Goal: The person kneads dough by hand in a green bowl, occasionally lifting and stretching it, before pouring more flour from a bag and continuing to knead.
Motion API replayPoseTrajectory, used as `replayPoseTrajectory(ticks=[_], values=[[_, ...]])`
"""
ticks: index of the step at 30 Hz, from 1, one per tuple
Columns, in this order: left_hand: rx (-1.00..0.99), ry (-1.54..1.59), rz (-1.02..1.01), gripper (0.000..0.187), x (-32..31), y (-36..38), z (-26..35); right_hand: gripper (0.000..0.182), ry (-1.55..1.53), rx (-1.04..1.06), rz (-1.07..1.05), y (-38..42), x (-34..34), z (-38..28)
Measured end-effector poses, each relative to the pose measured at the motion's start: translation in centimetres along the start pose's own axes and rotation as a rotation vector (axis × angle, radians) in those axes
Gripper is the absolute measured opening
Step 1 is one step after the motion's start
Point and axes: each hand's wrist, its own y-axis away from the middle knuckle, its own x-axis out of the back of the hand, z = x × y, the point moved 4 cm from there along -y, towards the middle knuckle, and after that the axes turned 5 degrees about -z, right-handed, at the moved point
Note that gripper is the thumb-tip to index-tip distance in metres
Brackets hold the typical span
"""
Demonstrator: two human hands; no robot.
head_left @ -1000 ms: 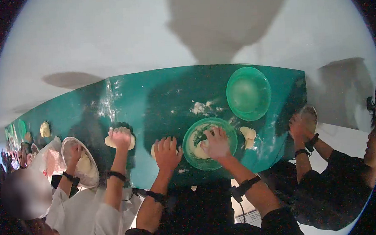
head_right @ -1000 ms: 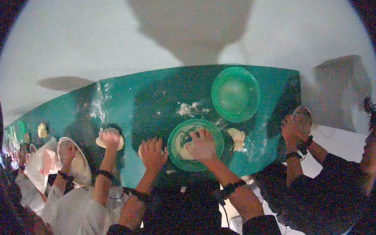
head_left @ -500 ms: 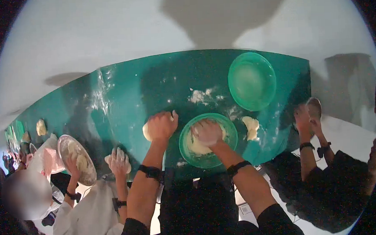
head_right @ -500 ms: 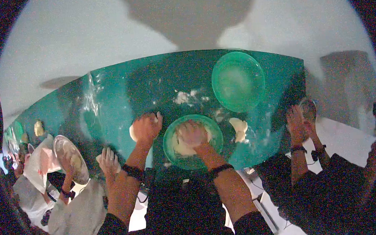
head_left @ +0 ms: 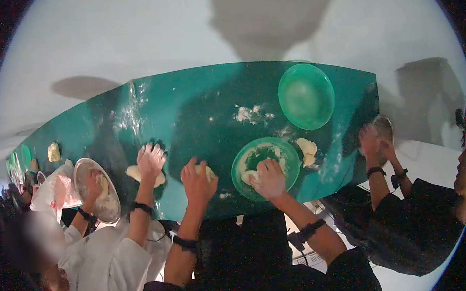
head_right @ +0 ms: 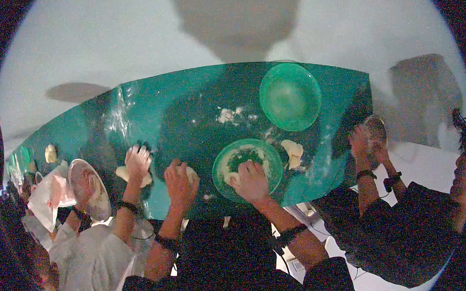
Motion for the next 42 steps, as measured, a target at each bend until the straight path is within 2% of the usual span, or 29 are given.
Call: replayPoseTrajectory(ticks=[3, 4, 6, 7, 8, 12, 16, 19, 22, 23, 26, 29, 31, 33, 35, 38, 40, 42], values=[[-0.142, 0.022, 0.013, 0.034, -2.2, -1.3, -0.2, 0.036, 0.105, 0.186, -0.039, -1.0, -1.0, -0.4], [-0.112, -0.01, 0.032, 0.024, -2.4, -2.1, -0.2, 0.038, 0.112, 0.265, -0.062, -0.8, -1.6, -0.3], [-0.05, -0.062, 0.02, 0.019, -3.6, -3.7, -0.4, 0.036, 0.146, 0.317, -0.127, 0.8, -4.1, 0.8], [-0.017, -0.091, 0.011, 0.019, -3.6, -4.9, -0.5, 0.036, 0.158, 0.344, -0.163, 0.9, -4.6, 0.8], [-0.051, -0.107, 0.09, 0.027, -3.4, -6.1, -0.3, 0.033, 0.155, 0.367, -0.141, 0.8, -5.0, 0.9], [0.017, -0.117, 0.052, 0.032, -5.5, -9.8, -0.9, 0.022, 0.122, 0.415, -0.058, -2.8, -4.7, 0.9], [0.046, -0.105, 0.065, 0.034, -6.1, -11.6, -1.6, 0.018, 0.148, 0.5, -0.189, -5.2, -6.5, 2.8], [0.096, -0.116, 0.023, 0.034, -5.7, -11.8, -1.5, 0.015, 0.221, 0.319, -0.356, -7.0, -5.3, 2.4], [0.202, -0.01, 0.036, 0.027, -3.7, -11.1, -0.9, 0.015, -0.012, 0.151, 0.087, -8.3, -4.9, 3.2], [0.251, 0.034, 0.049, 0.024, -2.6, -10.7, -0.9, 0.016, -0.027, 0.129, 0.106, -8.9, -4.6, 3.4], [0.166, 0.216, 0.286, 0.011, 1.4, -8.6, 1.5, 0.024, -0.123, 0.065, 0.132, -10.7, -1.8, 1.8], [0.254, 0.499, 0.17, 0.012, 0.7, -6.5, 1.2, 0.025, -0.168, 0.027, 0.203, -11.3, 0.2, 0.9], [0.179, 0.32, 0.015, 0.019, 1.3, -6.6, 1.3, 0.03, -0.265, -0.173, -0.107, -11.4, -1.2, 3.2], [0.099, 0.189, -0.123, 0.028, 0.8, -5.8, 1.1, 0.031, -0.331, -0.272, -0.277, -10.3, -2.4, 4.2], [-0.008, 0.116, -0.227, 0.039, -1.8, -5.4, 0.6, 0.026, -0.355, -0.268, -0.279, -8.7, -2.3, 3.9], [-0.22, -0.033, -0.145, 0.057, -3.9, -4.4, 0.5, 0.021, 0.048, 0.105, 0.099, -7.9, 0.4, 0.0], [-0.274, -0.072, -0.153, 0.063, -4.5, -4.4, 0.0, 0.019, 0.081, 0.255, 0.056, -7.8, 0.9, -0.8], [-0.302, -0.062, -0.208, 0.049, -5.2, -5.3, -0.8, 0.021, 0.025, 0.38, -0.018, -6.7, -0.7, 0.1]])
